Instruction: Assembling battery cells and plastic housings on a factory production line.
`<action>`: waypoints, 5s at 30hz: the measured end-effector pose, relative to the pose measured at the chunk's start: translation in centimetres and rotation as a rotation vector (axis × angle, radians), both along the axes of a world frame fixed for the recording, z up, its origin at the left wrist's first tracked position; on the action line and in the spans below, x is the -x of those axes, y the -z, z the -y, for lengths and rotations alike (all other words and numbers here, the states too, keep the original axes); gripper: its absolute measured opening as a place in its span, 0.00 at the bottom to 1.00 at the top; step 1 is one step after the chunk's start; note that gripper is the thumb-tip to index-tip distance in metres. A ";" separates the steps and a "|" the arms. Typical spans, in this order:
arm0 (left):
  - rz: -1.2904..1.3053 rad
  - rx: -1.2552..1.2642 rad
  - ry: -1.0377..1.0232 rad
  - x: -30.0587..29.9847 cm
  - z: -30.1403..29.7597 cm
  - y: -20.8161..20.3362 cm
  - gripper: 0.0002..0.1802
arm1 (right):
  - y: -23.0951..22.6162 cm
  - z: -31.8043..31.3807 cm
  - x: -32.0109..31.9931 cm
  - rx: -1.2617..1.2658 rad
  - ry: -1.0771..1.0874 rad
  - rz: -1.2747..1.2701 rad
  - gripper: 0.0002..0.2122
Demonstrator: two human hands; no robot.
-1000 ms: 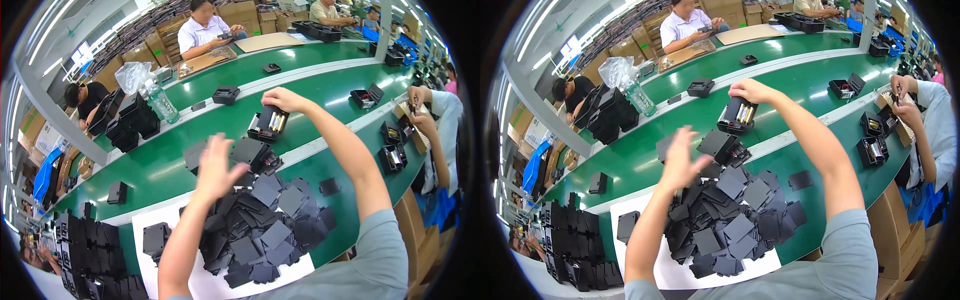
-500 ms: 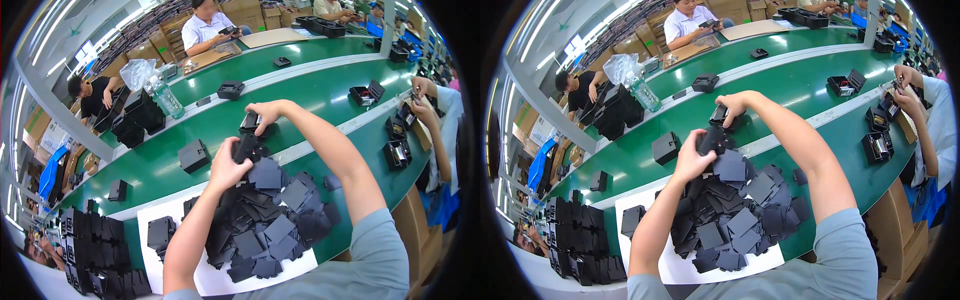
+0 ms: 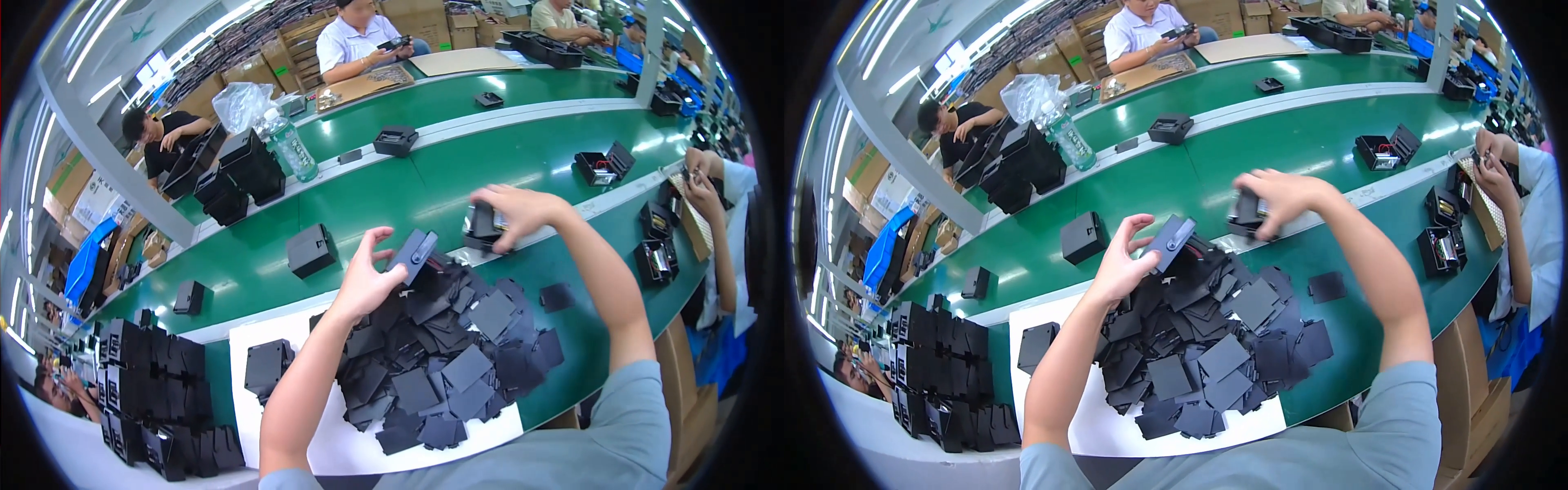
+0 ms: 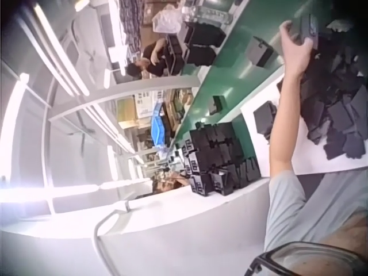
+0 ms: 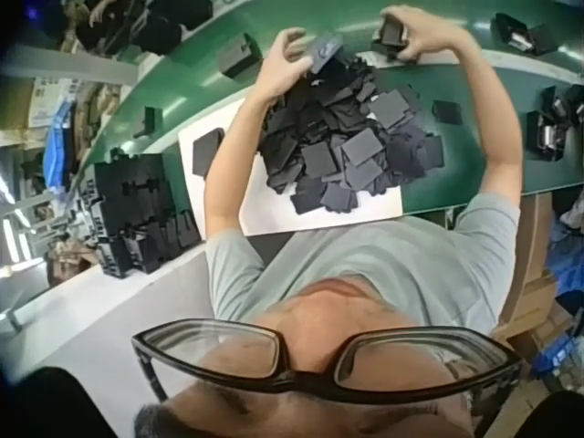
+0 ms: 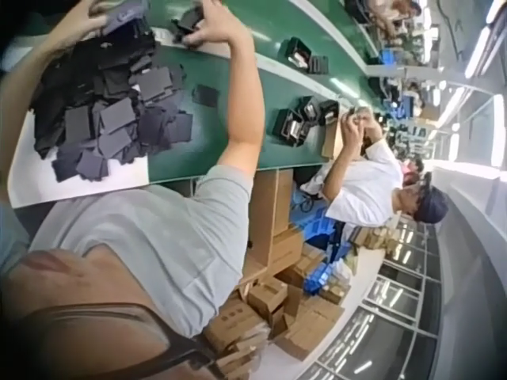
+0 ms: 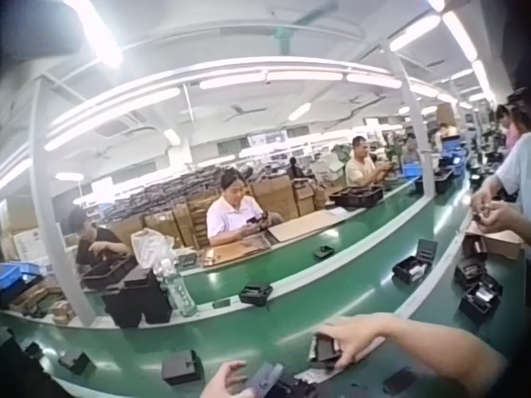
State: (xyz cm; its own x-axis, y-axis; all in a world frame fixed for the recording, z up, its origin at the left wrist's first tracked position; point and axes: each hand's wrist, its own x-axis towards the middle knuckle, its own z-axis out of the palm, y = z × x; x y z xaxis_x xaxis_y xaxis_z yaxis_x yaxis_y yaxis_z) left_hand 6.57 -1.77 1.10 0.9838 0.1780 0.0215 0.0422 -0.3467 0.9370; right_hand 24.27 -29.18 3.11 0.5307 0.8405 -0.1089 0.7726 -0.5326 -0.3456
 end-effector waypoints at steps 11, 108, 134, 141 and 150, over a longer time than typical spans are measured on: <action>-0.326 0.307 0.013 -2.6 -3.6 1.0 0.28 | 0.8 -4.5 5.9 -0.166 -0.494 0.349 0.39; 0.377 0.518 -0.164 6.1 2.4 -0.6 0.23 | -3.2 -9.0 11.7 -0.680 -0.029 -0.726 0.45; 0.489 0.846 -0.401 14.2 -0.3 -0.9 0.08 | -5.7 -5.5 18.4 -0.795 -0.274 -0.221 0.18; 0.433 0.978 -0.345 15.1 1.8 -0.7 0.11 | -4.2 -8.1 19.2 -0.837 -0.428 0.028 0.16; 0.362 0.710 -0.239 14.4 4.7 -3.1 0.18 | -6.2 -6.9 19.1 -0.800 -0.297 0.116 0.21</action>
State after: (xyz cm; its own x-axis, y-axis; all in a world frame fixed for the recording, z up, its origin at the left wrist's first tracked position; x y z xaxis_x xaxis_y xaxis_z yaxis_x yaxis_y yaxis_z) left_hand -7.85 -6.48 4.21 0.8716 0.4718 0.1332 -0.3062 0.3117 0.8995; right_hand 5.14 -22.25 9.35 0.2473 0.7475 0.6165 0.8951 0.0673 -0.4408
